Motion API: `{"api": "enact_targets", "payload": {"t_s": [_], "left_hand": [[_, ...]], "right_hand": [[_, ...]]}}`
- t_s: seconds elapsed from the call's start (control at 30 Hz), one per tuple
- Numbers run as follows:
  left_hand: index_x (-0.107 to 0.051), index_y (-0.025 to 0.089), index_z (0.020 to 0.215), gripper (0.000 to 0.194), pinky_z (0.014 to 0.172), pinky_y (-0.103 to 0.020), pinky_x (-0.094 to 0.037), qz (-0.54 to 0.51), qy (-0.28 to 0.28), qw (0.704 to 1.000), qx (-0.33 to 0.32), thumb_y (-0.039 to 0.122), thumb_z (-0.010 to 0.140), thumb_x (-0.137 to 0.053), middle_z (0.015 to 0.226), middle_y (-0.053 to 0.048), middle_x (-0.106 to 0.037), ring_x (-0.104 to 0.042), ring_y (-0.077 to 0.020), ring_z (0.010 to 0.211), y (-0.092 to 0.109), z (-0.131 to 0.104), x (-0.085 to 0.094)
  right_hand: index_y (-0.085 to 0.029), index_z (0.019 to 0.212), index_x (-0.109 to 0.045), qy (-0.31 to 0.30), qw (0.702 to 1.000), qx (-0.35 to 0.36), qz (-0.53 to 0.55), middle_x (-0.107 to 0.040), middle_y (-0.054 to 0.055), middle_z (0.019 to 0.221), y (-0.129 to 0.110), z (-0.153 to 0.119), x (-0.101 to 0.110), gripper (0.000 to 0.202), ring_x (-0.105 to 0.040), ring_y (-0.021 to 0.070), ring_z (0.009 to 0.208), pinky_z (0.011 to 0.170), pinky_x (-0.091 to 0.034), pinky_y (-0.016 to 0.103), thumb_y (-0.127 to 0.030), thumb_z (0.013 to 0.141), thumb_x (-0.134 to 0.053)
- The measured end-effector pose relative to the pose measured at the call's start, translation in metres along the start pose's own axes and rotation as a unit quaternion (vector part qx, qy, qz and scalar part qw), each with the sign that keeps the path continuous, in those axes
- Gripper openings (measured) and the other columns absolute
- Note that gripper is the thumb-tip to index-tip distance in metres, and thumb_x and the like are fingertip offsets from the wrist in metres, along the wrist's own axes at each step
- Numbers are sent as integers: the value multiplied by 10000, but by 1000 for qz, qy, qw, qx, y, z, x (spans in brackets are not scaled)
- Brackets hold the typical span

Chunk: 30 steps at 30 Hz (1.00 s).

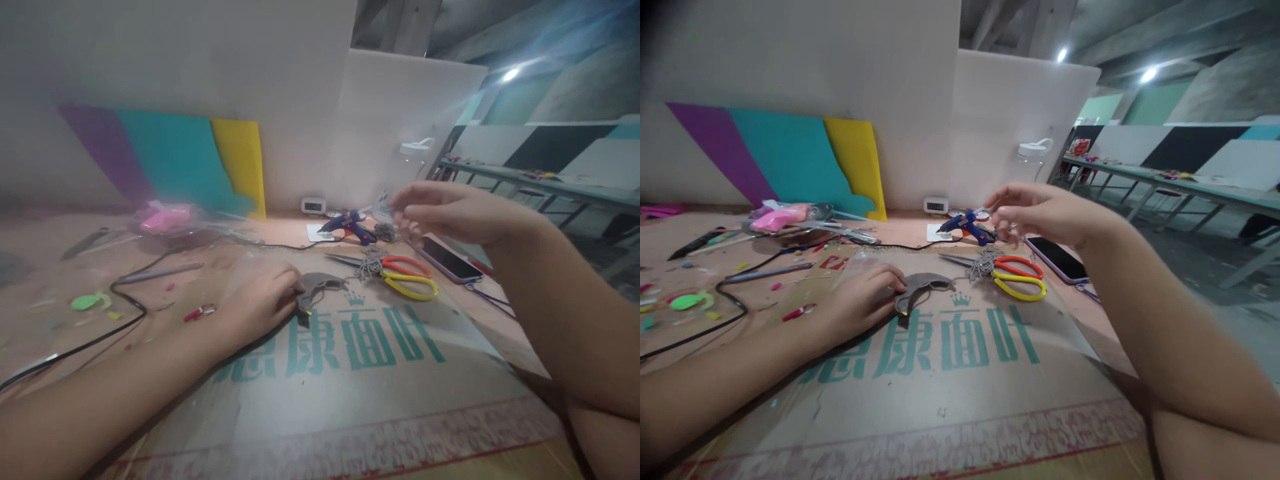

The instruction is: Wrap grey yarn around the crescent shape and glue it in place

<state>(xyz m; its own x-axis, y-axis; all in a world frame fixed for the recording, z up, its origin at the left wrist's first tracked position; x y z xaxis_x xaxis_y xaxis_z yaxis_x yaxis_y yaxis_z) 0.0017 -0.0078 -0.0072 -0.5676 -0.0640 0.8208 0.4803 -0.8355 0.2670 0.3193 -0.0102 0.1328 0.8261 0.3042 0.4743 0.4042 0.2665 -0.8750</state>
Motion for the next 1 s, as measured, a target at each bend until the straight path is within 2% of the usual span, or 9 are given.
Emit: {"api": "enact_targets", "payload": {"t_s": [0.13,0.23,0.37,0.5,0.73,0.87,1.0], "left_hand": [[-541,199,947,110,778,-326,-498,6,-5,1000,1,122,870,-536,1000,-55,-627,-610,-196,908,1,0,1],[-540,203,940,100,776,-327,-498,5,-3,1000,-2,128,875,-526,998,-53,-636,-616,-196,902,1,1,1],[-533,204,937,94,765,-316,-498,-7,-1,1000,-14,129,883,-517,991,-49,-636,-617,-188,894,0,1,0],[-529,203,936,100,773,-314,-494,-11,-7,1000,-9,121,880,-522,990,-45,-632,-615,-186,902,-1,1,0],[-525,205,954,103,796,-319,-491,-14,-14,1000,-9,123,893,-514,1016,-43,-632,-612,-184,928,-3,0,-1],[-520,207,950,132,795,-319,-493,-11,-11,1000,-13,97,880,-508,1016,-45,-630,-613,-186,933,-2,0,-1],[-515,210,955,121,780,-319,-496,-10,-12,1000,-14,113,884,-508,1016,-47,-628,-618,-189,925,-1,0,-1]], "right_hand": [[-225,1061,-640,-33,997,1,64,-652,46,958,-17,-7,-49,161,-651,143,781,605,-552,256,-288,919,-596],[-238,1077,-630,-50,995,4,90,-665,61,1049,-23,-13,-65,165,-678,171,881,696,-594,301,-295,931,-579],[-217,1103,-621,-92,990,17,108,-665,76,1115,-23,-15,-65,224,-685,188,957,843,-594,366,-256,883,-642],[-191,1085,-620,-108,989,21,99,-654,55,1079,-22,-12,-64,264,-686,154,924,845,-593,326,-185,830,-691],[-170,1040,-595,-119,989,39,74,-599,-22,810,-24,-13,-67,263,-645,91,665,630,-582,240,-161,806,-716],[-171,959,-574,-101,994,36,33,-546,-51,702,-24,-14,-68,160,-564,57,542,485,-481,178,-170,837,-678],[-181,899,-570,-73,996,40,6,-477,-71,650,-25,-14,-69,84,-439,32,475,408,-365,156,-158,855,-638]]}}
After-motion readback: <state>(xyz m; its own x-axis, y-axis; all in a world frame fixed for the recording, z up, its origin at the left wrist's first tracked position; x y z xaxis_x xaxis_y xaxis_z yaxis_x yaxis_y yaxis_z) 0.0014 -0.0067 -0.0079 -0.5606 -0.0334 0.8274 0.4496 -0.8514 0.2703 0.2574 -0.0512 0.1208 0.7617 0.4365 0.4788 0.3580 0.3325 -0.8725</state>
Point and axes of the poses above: each hand's wrist, its own z-axis towards the middle knuckle, its own x-axis out of the back of the hand, y = z × x, the point moved 1 cm from there along z, towards the middle knuckle
